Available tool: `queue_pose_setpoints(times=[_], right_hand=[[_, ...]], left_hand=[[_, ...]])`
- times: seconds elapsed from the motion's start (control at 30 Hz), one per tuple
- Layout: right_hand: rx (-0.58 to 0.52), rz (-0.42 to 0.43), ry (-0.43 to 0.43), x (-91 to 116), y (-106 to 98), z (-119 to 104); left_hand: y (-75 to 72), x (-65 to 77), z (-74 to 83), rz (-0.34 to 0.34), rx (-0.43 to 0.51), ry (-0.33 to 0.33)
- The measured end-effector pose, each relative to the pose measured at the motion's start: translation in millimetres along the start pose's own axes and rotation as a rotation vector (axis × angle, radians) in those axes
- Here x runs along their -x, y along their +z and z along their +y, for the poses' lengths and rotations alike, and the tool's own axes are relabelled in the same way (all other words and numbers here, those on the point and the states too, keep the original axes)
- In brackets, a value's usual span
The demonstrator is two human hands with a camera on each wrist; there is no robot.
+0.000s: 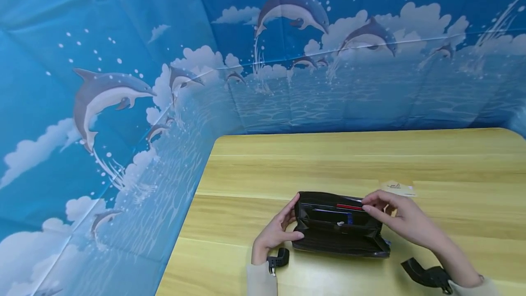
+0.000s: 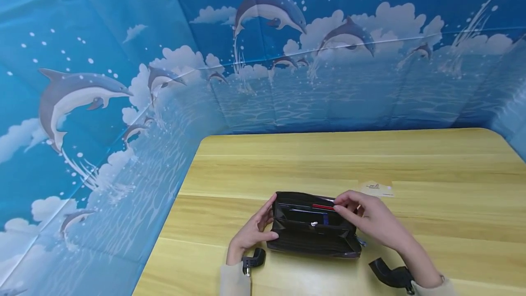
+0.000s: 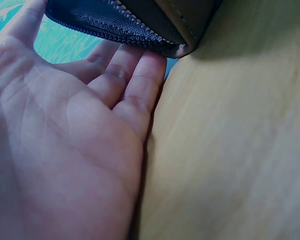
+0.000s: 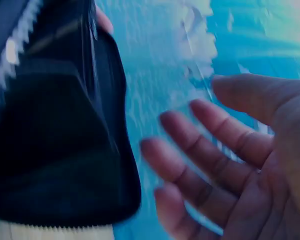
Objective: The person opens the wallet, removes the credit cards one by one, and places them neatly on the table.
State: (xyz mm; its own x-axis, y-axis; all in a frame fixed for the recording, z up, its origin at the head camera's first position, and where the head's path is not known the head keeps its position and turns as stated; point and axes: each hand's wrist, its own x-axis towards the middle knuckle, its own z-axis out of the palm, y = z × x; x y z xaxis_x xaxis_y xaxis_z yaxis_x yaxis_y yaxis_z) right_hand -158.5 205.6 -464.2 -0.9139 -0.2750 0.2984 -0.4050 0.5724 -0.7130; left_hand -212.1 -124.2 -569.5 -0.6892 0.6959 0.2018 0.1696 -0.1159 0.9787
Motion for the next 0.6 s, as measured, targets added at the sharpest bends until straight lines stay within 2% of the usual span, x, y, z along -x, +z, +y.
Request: queue_pose_setpoints(times=[0.1, 0.27, 0.4, 0.6], right_hand=[[0.134, -0.013, -0.02, -3, 10, -7], [0.353, 0.029, -0.006, -7, 21, -10], [0.422, 0.081, -0.01, -9, 25, -10], [0.467, 0.203, -0.045, -9, 28, -9]], left_hand=[[-1.0, 0.6, -2.9, 0.008, 0.0, 0.003], [-1.2, 1.7, -2.8, 0.015, 0.011, 0.004], [-0.7, 1.4, -2.3, 0.013, 0.013, 0.012], [0.0, 1.3, -0.1, 0.009, 0.009, 0.027]])
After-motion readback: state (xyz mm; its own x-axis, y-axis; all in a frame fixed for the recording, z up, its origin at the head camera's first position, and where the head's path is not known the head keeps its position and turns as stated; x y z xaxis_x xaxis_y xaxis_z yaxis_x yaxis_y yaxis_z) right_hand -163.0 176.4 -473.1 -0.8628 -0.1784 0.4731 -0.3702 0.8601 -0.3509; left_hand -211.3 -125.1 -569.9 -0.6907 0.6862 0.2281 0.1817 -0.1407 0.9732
